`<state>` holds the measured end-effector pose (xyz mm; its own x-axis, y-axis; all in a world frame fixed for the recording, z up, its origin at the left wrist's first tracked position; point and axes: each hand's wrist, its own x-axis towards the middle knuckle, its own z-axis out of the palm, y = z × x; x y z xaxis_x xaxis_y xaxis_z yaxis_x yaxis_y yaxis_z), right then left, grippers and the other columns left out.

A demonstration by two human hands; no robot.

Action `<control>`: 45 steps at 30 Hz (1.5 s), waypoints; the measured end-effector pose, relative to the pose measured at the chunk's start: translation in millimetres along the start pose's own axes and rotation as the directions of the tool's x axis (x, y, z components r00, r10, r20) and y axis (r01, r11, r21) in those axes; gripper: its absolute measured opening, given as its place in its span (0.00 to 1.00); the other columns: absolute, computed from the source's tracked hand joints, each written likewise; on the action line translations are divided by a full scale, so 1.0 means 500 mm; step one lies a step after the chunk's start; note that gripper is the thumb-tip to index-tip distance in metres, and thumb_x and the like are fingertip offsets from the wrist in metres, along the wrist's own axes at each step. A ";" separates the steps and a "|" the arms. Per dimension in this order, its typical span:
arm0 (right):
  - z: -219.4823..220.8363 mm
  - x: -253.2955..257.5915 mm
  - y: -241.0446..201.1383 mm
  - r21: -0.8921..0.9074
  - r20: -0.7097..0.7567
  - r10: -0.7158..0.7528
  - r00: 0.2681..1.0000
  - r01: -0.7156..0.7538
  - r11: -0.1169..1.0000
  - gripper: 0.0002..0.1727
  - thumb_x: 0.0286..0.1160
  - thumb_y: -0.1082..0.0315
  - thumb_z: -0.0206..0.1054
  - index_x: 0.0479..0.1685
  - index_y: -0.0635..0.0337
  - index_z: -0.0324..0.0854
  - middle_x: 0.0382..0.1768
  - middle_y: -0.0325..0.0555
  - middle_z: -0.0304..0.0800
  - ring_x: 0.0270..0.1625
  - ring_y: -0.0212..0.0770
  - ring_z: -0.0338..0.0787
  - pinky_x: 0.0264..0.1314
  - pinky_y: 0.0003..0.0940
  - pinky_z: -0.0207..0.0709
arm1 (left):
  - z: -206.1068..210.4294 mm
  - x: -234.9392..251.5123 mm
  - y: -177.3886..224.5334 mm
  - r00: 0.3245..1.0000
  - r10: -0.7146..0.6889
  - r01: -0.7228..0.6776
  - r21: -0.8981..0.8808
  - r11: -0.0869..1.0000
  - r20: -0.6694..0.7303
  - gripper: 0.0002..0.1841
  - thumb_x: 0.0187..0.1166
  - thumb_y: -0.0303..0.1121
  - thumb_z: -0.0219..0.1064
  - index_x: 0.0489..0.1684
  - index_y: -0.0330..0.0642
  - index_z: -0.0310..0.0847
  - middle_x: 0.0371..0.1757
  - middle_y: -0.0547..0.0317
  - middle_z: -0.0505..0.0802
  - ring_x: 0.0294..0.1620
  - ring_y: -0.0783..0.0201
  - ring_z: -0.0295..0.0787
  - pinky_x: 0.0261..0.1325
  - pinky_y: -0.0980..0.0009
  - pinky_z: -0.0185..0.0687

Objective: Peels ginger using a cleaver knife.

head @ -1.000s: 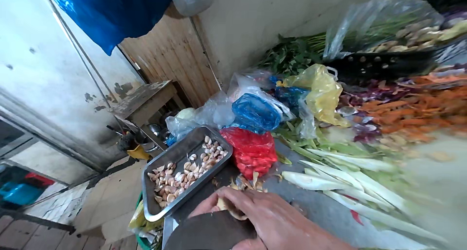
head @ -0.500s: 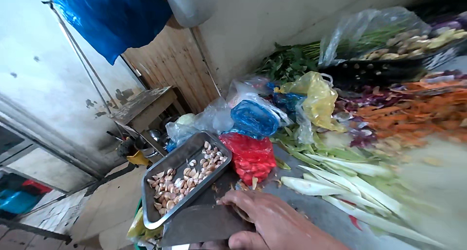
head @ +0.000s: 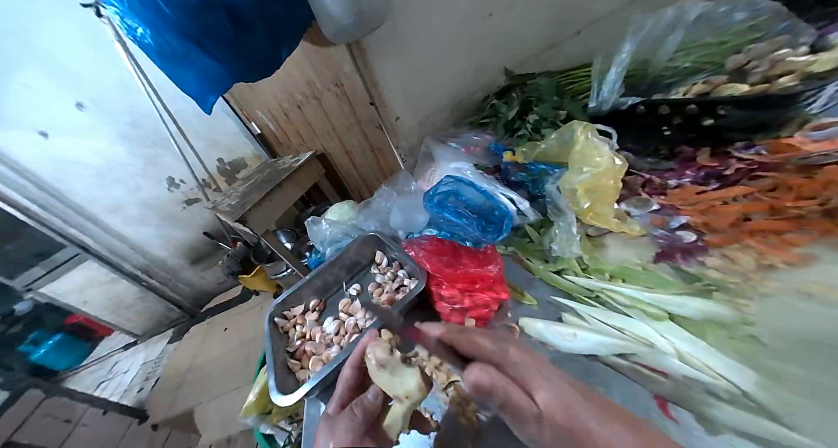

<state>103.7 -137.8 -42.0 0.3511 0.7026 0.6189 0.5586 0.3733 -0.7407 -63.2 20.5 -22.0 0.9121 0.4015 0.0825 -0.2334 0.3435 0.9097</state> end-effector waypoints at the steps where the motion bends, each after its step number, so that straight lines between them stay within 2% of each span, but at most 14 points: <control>1: 0.001 -0.003 -0.006 -0.045 0.060 -0.008 0.998 0.011 0.999 0.43 0.86 0.31 0.40 0.74 0.58 0.80 0.51 0.51 0.94 0.50 0.42 0.93 0.54 0.46 0.87 | -0.005 0.000 -0.002 1.000 0.013 -0.013 -0.042 0.999 0.006 0.23 0.78 0.30 0.63 0.73 0.56 0.77 0.59 0.58 0.94 0.53 0.56 0.95 0.48 0.54 0.93; 3: 0.006 -0.006 -0.028 -0.146 0.181 0.036 0.983 -0.009 0.989 0.40 0.87 0.34 0.47 0.80 0.57 0.76 0.60 0.57 0.92 0.61 0.54 0.93 0.62 0.61 0.84 | -0.023 0.006 -0.011 0.996 0.064 -0.055 -0.129 0.990 0.068 0.24 0.76 0.41 0.71 0.73 0.56 0.83 0.62 0.56 0.94 0.59 0.58 0.93 0.58 0.57 0.91; 4: 0.010 -0.006 -0.040 -0.203 0.215 0.070 0.974 -0.025 0.979 0.38 0.86 0.36 0.51 0.81 0.57 0.75 0.59 0.59 0.92 0.60 0.59 0.93 0.60 0.65 0.83 | -0.033 0.012 -0.016 0.990 0.097 -0.085 -0.120 0.989 0.100 0.25 0.78 0.46 0.69 0.75 0.54 0.83 0.66 0.56 0.92 0.63 0.61 0.91 0.64 0.59 0.87; 6: 0.019 -0.008 -0.053 -0.306 0.247 0.116 0.962 -0.036 0.951 0.39 0.83 0.35 0.54 0.82 0.55 0.74 0.53 0.62 0.93 0.54 0.64 0.93 0.54 0.66 0.84 | -0.036 0.022 -0.022 0.986 0.147 -0.144 -0.036 0.989 0.079 0.22 0.88 0.46 0.56 0.73 0.48 0.82 0.65 0.59 0.92 0.65 0.65 0.89 0.70 0.64 0.82; 8: 0.029 -0.011 -0.053 -0.370 0.250 0.115 0.961 -0.014 0.929 0.43 0.81 0.30 0.50 0.84 0.53 0.73 0.47 0.63 0.93 0.48 0.64 0.94 0.48 0.64 0.85 | -0.013 0.024 -0.026 0.983 0.157 -0.149 0.095 0.984 -0.090 0.22 0.91 0.40 0.44 0.63 0.41 0.84 0.52 0.62 0.96 0.56 0.70 0.92 0.63 0.69 0.86; 10: 0.034 -0.015 -0.052 -0.390 0.257 0.100 0.961 0.008 0.921 0.46 0.80 0.26 0.45 0.86 0.52 0.71 0.45 0.62 0.92 0.45 0.63 0.94 0.45 0.61 0.86 | 0.010 0.025 -0.028 0.954 0.180 -0.104 0.296 0.950 -0.242 0.24 0.89 0.35 0.37 0.58 0.34 0.82 0.45 0.63 0.94 0.49 0.75 0.91 0.59 0.74 0.86; 12: 0.036 -0.017 -0.054 -0.381 0.278 0.080 0.957 0.034 0.924 0.47 0.80 0.26 0.45 0.87 0.53 0.69 0.44 0.62 0.92 0.45 0.62 0.94 0.45 0.60 0.86 | 0.047 0.029 -0.014 0.896 0.199 -0.009 0.431 0.902 -0.397 0.24 0.91 0.31 0.36 0.51 0.30 0.83 0.37 0.64 0.92 0.40 0.78 0.89 0.52 0.78 0.85; 15: 0.042 -0.022 -0.049 -0.349 0.291 0.043 0.956 0.065 0.935 0.48 0.80 0.25 0.43 0.88 0.50 0.67 0.40 0.60 0.92 0.40 0.60 0.93 0.40 0.58 0.85 | 0.056 0.042 -0.003 0.842 0.178 0.045 0.395 0.918 -0.509 0.23 0.92 0.30 0.37 0.38 0.38 0.82 0.27 0.68 0.92 0.30 0.78 0.90 0.40 0.79 0.88; 20: 0.041 -0.020 -0.042 -0.322 0.280 0.025 0.960 0.070 0.944 0.47 0.80 0.25 0.44 0.87 0.51 0.68 0.41 0.58 0.92 0.41 0.59 0.94 0.41 0.58 0.86 | 0.062 0.044 -0.007 0.832 0.188 0.024 0.371 0.928 -0.522 0.21 0.92 0.31 0.40 0.36 0.39 0.82 0.25 0.70 0.91 0.29 0.79 0.90 0.39 0.80 0.87; 25: 0.038 -0.020 -0.041 -0.266 0.341 -0.003 0.940 0.099 0.959 0.47 0.80 0.26 0.43 0.89 0.50 0.64 0.37 0.56 0.92 0.38 0.58 0.93 0.39 0.58 0.84 | 0.075 0.045 0.007 0.809 0.163 0.025 0.311 0.950 -0.564 0.22 0.93 0.31 0.40 0.32 0.38 0.81 0.20 0.65 0.88 0.22 0.75 0.87 0.30 0.79 0.86; 32: 0.044 -0.021 -0.037 -0.319 0.319 0.016 0.948 0.092 0.943 0.47 0.79 0.26 0.47 0.89 0.49 0.65 0.40 0.56 0.92 0.41 0.59 0.93 0.41 0.58 0.85 | 0.067 0.042 -0.006 0.806 0.212 -0.014 0.340 0.940 -0.553 0.23 0.94 0.33 0.40 0.33 0.38 0.81 0.21 0.66 0.90 0.25 0.76 0.89 0.34 0.78 0.87; 36: 0.046 -0.020 -0.036 -0.314 0.246 0.000 0.969 0.080 0.946 0.46 0.78 0.27 0.50 0.84 0.52 0.71 0.44 0.55 0.94 0.43 0.57 0.94 0.44 0.56 0.86 | 0.099 0.046 -0.008 0.756 0.231 -0.032 0.318 0.948 -0.613 0.21 0.95 0.31 0.40 0.33 0.37 0.79 0.20 0.67 0.88 0.23 0.79 0.87 0.33 0.81 0.86; 40: 0.051 -0.018 -0.022 -0.338 0.135 -0.034 0.990 0.078 0.938 0.43 0.76 0.25 0.49 0.75 0.50 0.78 0.46 0.52 0.94 0.45 0.54 0.95 0.43 0.54 0.87 | 0.038 0.030 -0.057 0.886 0.270 -0.187 0.243 0.952 -0.377 0.19 0.93 0.36 0.44 0.44 0.39 0.83 0.33 0.67 0.93 0.38 0.78 0.92 0.51 0.76 0.88; 45: 0.046 -0.016 -0.021 -0.327 0.139 -0.023 0.990 0.068 0.943 0.45 0.76 0.24 0.47 0.74 0.51 0.79 0.49 0.53 0.94 0.48 0.54 0.95 0.45 0.55 0.87 | 0.052 0.034 -0.057 0.908 0.293 -0.252 0.168 0.953 -0.299 0.27 0.95 0.40 0.38 0.34 0.50 0.87 0.31 0.72 0.95 0.38 0.81 0.92 0.50 0.79 0.88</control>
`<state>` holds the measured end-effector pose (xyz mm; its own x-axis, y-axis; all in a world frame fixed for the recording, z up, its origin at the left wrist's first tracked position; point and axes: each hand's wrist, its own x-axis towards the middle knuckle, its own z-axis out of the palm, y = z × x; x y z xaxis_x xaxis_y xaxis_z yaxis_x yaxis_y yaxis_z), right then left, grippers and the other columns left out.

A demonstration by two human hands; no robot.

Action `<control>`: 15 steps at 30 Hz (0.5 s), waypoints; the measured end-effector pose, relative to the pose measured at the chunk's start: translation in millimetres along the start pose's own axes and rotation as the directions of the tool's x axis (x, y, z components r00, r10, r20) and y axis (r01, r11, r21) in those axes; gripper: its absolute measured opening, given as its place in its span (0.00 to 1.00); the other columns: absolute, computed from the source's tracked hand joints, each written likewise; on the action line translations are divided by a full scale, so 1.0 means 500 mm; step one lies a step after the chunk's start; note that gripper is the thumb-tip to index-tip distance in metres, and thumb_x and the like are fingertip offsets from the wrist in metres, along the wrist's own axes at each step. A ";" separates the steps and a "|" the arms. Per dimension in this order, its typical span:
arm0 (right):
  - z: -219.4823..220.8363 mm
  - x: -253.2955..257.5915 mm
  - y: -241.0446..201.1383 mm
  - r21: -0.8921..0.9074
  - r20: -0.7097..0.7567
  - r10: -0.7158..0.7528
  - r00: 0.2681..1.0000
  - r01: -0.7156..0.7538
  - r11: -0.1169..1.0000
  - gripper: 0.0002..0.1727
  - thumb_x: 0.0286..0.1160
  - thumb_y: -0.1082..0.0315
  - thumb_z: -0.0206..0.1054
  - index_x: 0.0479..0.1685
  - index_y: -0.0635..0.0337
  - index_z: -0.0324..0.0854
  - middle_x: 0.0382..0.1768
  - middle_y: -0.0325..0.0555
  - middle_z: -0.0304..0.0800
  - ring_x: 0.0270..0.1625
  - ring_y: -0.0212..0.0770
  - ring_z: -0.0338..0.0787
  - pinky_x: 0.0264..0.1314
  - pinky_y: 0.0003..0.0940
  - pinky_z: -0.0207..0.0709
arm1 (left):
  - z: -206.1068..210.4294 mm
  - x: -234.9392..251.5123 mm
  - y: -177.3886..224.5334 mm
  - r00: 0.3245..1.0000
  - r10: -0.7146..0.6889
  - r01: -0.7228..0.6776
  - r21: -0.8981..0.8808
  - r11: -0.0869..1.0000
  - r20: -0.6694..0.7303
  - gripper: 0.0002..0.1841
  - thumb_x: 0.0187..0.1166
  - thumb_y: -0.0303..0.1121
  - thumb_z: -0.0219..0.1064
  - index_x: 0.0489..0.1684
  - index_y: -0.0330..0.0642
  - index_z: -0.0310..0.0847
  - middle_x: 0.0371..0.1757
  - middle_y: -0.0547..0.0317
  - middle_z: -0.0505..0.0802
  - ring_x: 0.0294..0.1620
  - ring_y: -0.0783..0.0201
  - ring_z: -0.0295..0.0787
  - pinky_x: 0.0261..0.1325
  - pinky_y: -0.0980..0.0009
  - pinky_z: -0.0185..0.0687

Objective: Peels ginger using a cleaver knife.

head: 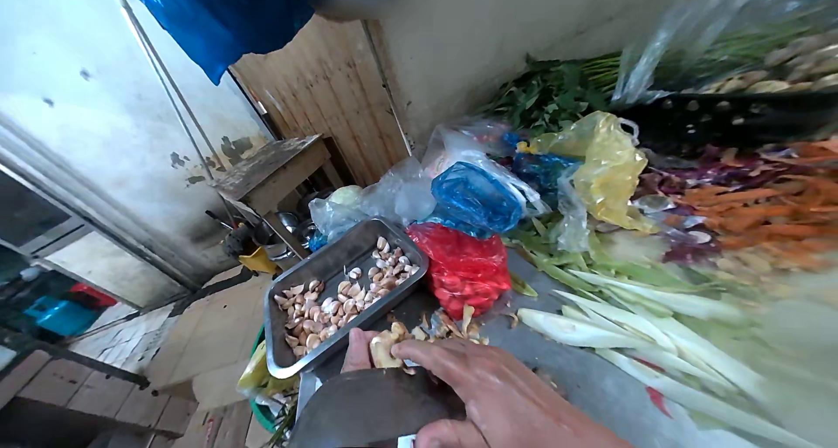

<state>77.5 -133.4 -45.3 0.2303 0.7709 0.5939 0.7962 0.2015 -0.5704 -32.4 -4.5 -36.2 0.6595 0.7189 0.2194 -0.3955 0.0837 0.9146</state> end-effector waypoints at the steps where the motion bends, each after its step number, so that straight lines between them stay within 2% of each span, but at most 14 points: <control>1: -0.004 0.000 0.001 0.020 0.022 -0.001 1.000 0.000 1.000 0.44 0.77 0.24 0.48 0.75 0.51 0.78 0.51 0.53 0.94 0.49 0.54 0.95 0.47 0.55 0.87 | -0.002 0.001 0.004 0.999 0.019 -0.020 0.033 0.999 0.035 0.28 0.95 0.41 0.37 0.33 0.52 0.88 0.31 0.73 0.95 0.37 0.81 0.91 0.50 0.80 0.88; 4: -0.014 0.002 0.000 0.071 0.093 -0.002 0.996 -0.005 0.997 0.43 0.78 0.27 0.51 0.76 0.53 0.76 0.55 0.54 0.93 0.54 0.56 0.94 0.52 0.59 0.86 | -0.017 0.008 0.005 0.997 0.017 -0.021 0.061 0.998 0.069 0.26 0.94 0.40 0.40 0.33 0.49 0.88 0.30 0.70 0.94 0.36 0.79 0.91 0.48 0.79 0.87; 7: -0.013 0.001 -0.005 0.059 0.065 0.017 0.998 -0.021 0.998 0.43 0.77 0.27 0.52 0.75 0.54 0.77 0.53 0.54 0.93 0.54 0.56 0.94 0.52 0.59 0.86 | -0.017 -0.006 -0.002 0.997 0.048 -0.055 0.111 0.992 0.068 0.21 0.94 0.37 0.43 0.43 0.46 0.86 0.38 0.72 0.95 0.44 0.81 0.91 0.57 0.78 0.86; 8: -0.011 0.001 -0.005 0.039 0.036 0.023 0.999 -0.025 0.999 0.42 0.77 0.27 0.52 0.72 0.54 0.79 0.51 0.53 0.94 0.53 0.54 0.94 0.51 0.57 0.87 | -0.013 -0.016 -0.007 0.997 0.061 -0.067 0.103 0.992 0.057 0.18 0.94 0.38 0.48 0.44 0.48 0.87 0.39 0.73 0.95 0.45 0.81 0.92 0.58 0.77 0.87; 9: -0.008 0.000 -0.004 0.023 -0.005 0.028 1.000 -0.028 0.999 0.42 0.77 0.26 0.51 0.68 0.55 0.81 0.48 0.52 0.94 0.50 0.53 0.94 0.47 0.56 0.87 | -0.009 -0.031 -0.016 0.996 0.082 -0.085 0.086 0.993 0.047 0.14 0.92 0.41 0.55 0.46 0.53 0.90 0.41 0.76 0.96 0.46 0.82 0.91 0.58 0.77 0.86; 10: -0.005 0.001 -0.002 0.012 -0.035 0.034 0.999 -0.034 0.999 0.42 0.76 0.26 0.51 0.65 0.55 0.81 0.46 0.52 0.93 0.47 0.53 0.94 0.45 0.54 0.87 | -0.007 -0.048 -0.024 0.993 0.104 -0.110 0.109 0.988 0.064 0.10 0.90 0.42 0.58 0.50 0.60 0.88 0.45 0.83 0.96 0.50 0.85 0.90 0.61 0.79 0.85; 11: -0.005 0.001 0.000 0.010 -0.042 0.042 0.998 -0.041 0.999 0.43 0.76 0.25 0.51 0.65 0.56 0.81 0.46 0.53 0.93 0.47 0.53 0.94 0.44 0.55 0.87 | -0.008 -0.058 -0.031 0.988 0.132 -0.142 0.122 0.982 0.086 0.08 0.89 0.43 0.59 0.53 0.63 0.86 0.49 0.86 0.95 0.53 0.87 0.89 0.63 0.80 0.84; 13: -0.006 0.001 0.003 0.014 -0.041 0.034 0.999 -0.033 0.999 0.45 0.75 0.23 0.48 0.67 0.56 0.79 0.46 0.52 0.93 0.47 0.51 0.94 0.43 0.53 0.88 | -0.021 -0.053 -0.041 0.970 0.180 -0.198 0.104 0.975 0.162 0.11 0.87 0.45 0.61 0.57 0.67 0.88 0.53 0.84 0.95 0.56 0.86 0.89 0.65 0.79 0.83; 14: -0.010 0.002 0.004 0.030 -0.021 0.030 0.999 -0.029 0.999 0.47 0.75 0.23 0.46 0.70 0.56 0.78 0.49 0.52 0.93 0.48 0.51 0.94 0.44 0.54 0.88 | -0.032 -0.042 -0.041 0.960 0.180 -0.207 0.109 0.972 0.217 0.12 0.88 0.46 0.60 0.58 0.66 0.90 0.54 0.84 0.95 0.58 0.85 0.89 0.67 0.79 0.82; 15: -0.017 0.002 0.003 0.051 0.028 0.035 0.999 -0.036 0.998 0.49 0.75 0.22 0.45 0.76 0.57 0.74 0.52 0.54 0.93 0.51 0.53 0.95 0.48 0.56 0.87 | -0.029 -0.032 -0.032 0.969 0.144 -0.165 0.094 0.982 0.199 0.13 0.89 0.45 0.59 0.54 0.61 0.92 0.50 0.79 0.96 0.55 0.82 0.90 0.65 0.77 0.84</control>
<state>83.4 -137.3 -40.6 0.2421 0.7938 0.5579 0.7581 0.2041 -0.6194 -45.9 -7.2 -59.4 0.7097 0.5714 0.4121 -0.4371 -0.1016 0.8936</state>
